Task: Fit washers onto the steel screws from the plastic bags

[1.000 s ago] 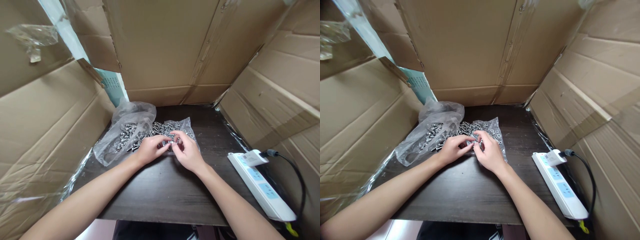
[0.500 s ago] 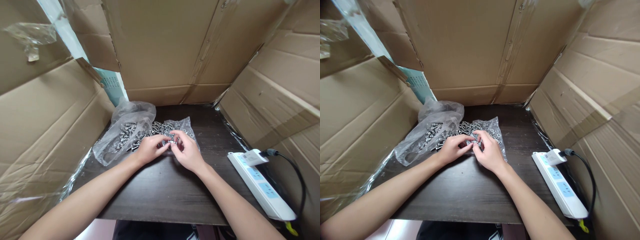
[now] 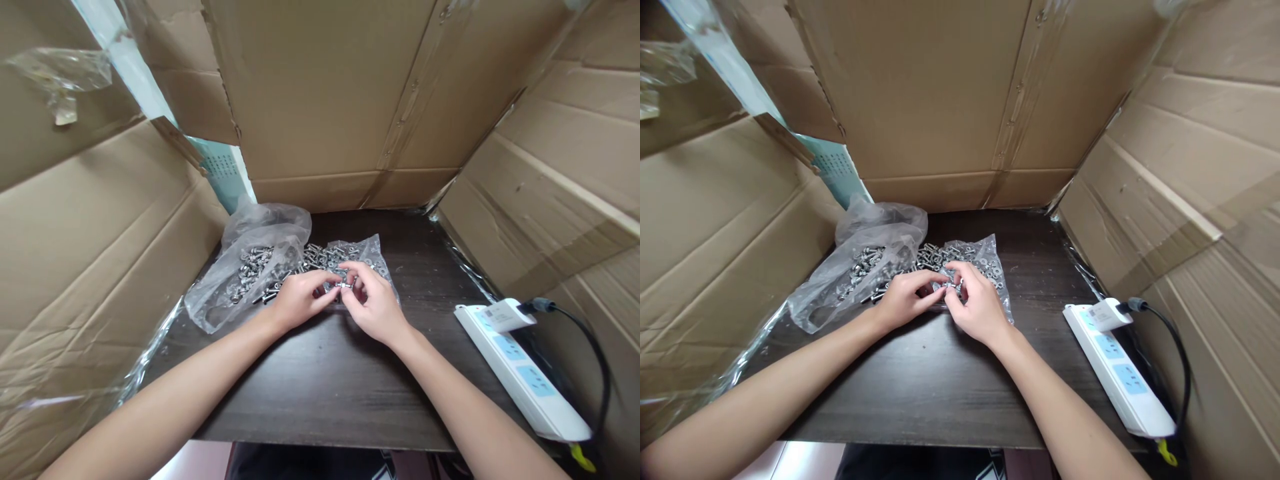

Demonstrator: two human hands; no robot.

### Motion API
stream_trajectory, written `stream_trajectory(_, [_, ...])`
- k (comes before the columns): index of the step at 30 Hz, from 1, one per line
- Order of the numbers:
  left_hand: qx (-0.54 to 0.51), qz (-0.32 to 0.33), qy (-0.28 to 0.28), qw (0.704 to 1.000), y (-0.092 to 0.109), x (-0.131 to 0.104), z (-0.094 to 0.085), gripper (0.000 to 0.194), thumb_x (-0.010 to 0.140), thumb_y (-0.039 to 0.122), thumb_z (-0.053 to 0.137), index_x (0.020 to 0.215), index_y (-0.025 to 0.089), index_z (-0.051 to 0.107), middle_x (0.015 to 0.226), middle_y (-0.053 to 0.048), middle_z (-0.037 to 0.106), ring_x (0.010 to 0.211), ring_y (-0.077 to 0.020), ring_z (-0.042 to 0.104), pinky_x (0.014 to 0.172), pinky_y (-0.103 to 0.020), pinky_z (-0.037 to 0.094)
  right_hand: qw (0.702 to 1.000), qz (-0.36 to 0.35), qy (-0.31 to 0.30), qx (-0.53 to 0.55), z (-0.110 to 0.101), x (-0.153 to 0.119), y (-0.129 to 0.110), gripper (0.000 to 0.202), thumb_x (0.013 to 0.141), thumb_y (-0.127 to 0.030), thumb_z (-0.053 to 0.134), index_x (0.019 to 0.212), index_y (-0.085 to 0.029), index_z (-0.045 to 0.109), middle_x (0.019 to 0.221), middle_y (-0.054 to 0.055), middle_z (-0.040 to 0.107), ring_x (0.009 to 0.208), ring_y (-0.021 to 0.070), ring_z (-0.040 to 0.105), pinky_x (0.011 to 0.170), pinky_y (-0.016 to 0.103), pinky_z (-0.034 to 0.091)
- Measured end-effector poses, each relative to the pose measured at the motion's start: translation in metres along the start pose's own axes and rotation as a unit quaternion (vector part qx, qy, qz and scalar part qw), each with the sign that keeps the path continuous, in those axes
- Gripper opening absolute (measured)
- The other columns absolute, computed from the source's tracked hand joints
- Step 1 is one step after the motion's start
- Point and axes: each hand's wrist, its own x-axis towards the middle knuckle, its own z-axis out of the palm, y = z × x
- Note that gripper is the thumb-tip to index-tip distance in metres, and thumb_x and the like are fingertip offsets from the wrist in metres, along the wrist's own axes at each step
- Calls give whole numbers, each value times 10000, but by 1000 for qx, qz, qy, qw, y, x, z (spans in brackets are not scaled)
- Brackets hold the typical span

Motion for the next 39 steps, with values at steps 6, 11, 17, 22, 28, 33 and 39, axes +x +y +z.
stream_trajectory(6, [1,-4,-9,1000,0,0,0,175,985,255,616,1079,175,739,988,-58,795,693,-123,722,667,-215,581,1000,3,1,2,0,0,0,361,868,-169,578,1224,-225,594,892,9,624,614,128,546,623,276,503])
stream_trajectory(11, [0,-4,-8,1000,0,0,0,172,985,249,615,1076,169,737,991,-59,794,688,-119,717,649,-204,569,1000,1,1,4,0,-1,-1,353,868,-171,575,1217,-223,599,890,7,629,609,126,548,623,272,504])
stream_trajectory(17, [-1,-8,-10,1000,1,0,0,172,983,249,611,1067,168,737,990,-59,794,681,-119,713,657,-210,574,1000,-1,1,5,0,-1,-2,343,875,-169,570,1212,-226,594,884,8,626,610,127,540,617,271,499])
stream_trajectory(22, [-1,-6,-15,1000,0,0,0,182,982,259,608,1075,170,737,979,-61,791,674,-123,712,679,-223,585,1000,-11,1,6,0,0,-2,332,886,-177,562,1213,-229,591,883,6,617,611,126,545,617,271,500])
stream_trajectory(28, [2,2,-6,1000,1,0,0,158,980,242,617,1055,164,732,970,-53,792,656,-114,701,641,-206,560,1000,-10,-1,4,-1,0,-2,339,880,-166,562,1211,-229,593,890,10,619,621,130,546,616,273,499])
stream_trajectory(33, [-6,6,-3,1000,0,0,0,149,971,224,628,1059,156,727,968,-50,790,651,-109,696,619,-196,548,1000,-9,-2,9,-1,-1,-2,335,888,-170,558,1217,-220,595,895,10,612,613,125,541,614,272,496])
stream_trajectory(39, [0,4,-5,1000,0,0,0,157,974,234,622,1060,159,729,971,-53,790,648,-109,694,624,-201,551,1000,-9,-4,11,-1,0,-2,347,880,-160,557,1220,-220,595,887,6,609,624,126,545,627,274,498])
